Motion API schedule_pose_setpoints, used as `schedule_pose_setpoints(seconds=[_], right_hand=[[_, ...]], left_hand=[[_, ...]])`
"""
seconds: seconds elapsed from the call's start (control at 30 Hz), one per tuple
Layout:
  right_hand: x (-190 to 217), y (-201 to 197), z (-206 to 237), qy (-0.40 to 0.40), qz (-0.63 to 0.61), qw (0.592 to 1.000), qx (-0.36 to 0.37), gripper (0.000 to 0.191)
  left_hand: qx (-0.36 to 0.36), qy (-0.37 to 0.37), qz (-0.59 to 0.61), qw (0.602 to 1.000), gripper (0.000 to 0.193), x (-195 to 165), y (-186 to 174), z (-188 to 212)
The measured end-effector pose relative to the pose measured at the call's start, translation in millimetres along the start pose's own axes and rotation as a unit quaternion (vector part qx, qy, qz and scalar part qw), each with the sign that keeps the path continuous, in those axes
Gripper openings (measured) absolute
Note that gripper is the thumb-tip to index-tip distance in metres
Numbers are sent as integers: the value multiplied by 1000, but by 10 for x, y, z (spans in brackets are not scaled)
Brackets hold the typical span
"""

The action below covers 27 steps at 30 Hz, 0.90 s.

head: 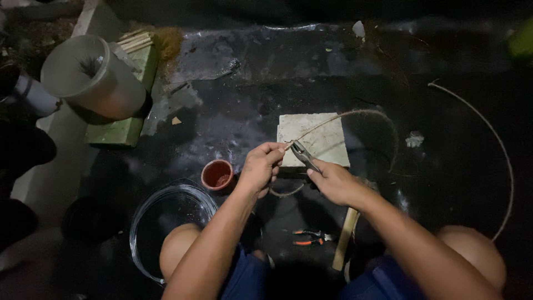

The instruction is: The person bends a metal wire into a loop, secures it with pliers, and wraps a rope around a terracotta pot to form a handle. They then use pliers and a hammer to tighten and secure the wire and rope assembly.

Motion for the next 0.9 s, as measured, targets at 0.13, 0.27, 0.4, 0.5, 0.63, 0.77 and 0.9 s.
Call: schedule_pose_setpoints(seconds=[0.13,0.27,0.4,0.5,0.63,0.77,0.9], right_hand=[[39,-23,3,17,13,1000,-7,32],[98,-18,-7,25,23,999,-18,31],[173,-3,-29,-15,23,998,-60,30],[194,12,-37,-28,39,997,-67,25],[196,5,-50,-56,20,994,-89,29],[174,8,-77,-84,26,992,-89,23],[123,36,-133,-52,51,996,-56,24]], left_hand=[[10,-21,21,1000,19,-9,-9,-1],[42,-41,75,995,19,-7,-5,-1],[58,-48,97,992,19,-26,-14,-12],[52,-49,104,992,18,-38,-17,-15],[50,-50,117,991,18,-34,-17,-17],[52,-44,123,990,19,-33,-14,-21],[37,-46,116,991,21,-11,-45,-34]])
Point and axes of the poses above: each hand's wrist, its own z-axis away from the middle knuckle, its own y-axis out of the palm, x = y × z, the point moved 4 cm from there along -z, towards the middle knuckle, and after that the axes turned 15 degrees about -y, right-handed, at the moved point
